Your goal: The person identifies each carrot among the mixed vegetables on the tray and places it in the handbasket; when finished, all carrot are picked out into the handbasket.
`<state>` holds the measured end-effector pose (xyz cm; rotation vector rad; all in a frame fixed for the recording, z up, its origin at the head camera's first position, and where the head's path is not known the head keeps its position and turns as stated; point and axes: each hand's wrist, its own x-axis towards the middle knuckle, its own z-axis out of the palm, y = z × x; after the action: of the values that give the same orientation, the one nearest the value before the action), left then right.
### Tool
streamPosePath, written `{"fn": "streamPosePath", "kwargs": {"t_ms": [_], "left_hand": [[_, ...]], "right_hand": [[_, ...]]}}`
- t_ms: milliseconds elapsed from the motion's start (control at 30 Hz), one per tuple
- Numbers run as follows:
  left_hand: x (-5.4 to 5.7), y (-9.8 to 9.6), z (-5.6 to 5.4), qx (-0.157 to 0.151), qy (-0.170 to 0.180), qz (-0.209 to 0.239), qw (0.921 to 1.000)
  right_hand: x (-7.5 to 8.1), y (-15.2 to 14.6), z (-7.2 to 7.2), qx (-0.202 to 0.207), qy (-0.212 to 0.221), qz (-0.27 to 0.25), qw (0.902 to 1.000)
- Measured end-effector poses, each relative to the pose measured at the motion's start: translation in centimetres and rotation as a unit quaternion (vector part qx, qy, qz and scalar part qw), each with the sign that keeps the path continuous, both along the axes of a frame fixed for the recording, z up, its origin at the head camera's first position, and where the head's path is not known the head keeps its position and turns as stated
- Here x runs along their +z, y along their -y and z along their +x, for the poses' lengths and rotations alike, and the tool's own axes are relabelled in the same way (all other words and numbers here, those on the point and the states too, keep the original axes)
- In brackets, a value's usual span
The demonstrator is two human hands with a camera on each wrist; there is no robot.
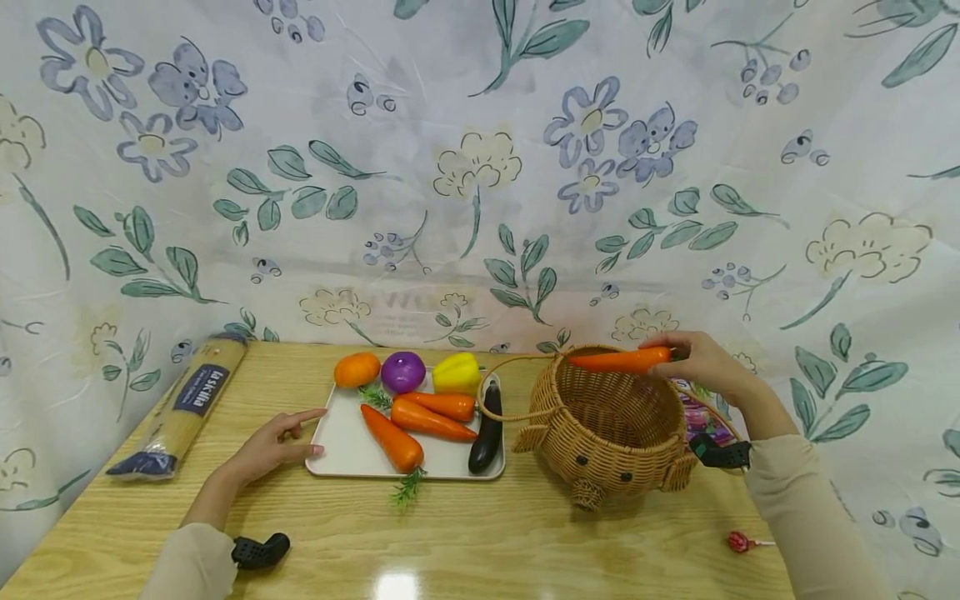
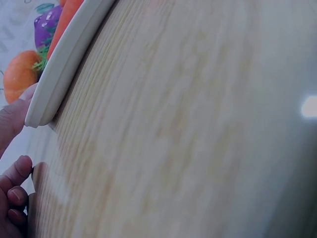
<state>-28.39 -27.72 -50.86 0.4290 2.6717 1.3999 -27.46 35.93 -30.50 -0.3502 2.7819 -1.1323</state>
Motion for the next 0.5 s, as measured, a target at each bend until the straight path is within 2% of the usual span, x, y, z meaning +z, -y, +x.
{"fn": "streamPosePath", "kwargs": {"t_ms": [500], "left_hand": [[0.2, -0.2, 0.2, 0.0, 0.004, 0.003, 1.0]], "right_hand": [[-2.1, 1.3, -2.6, 0.02, 0.05, 0.007, 0.9985]]}}
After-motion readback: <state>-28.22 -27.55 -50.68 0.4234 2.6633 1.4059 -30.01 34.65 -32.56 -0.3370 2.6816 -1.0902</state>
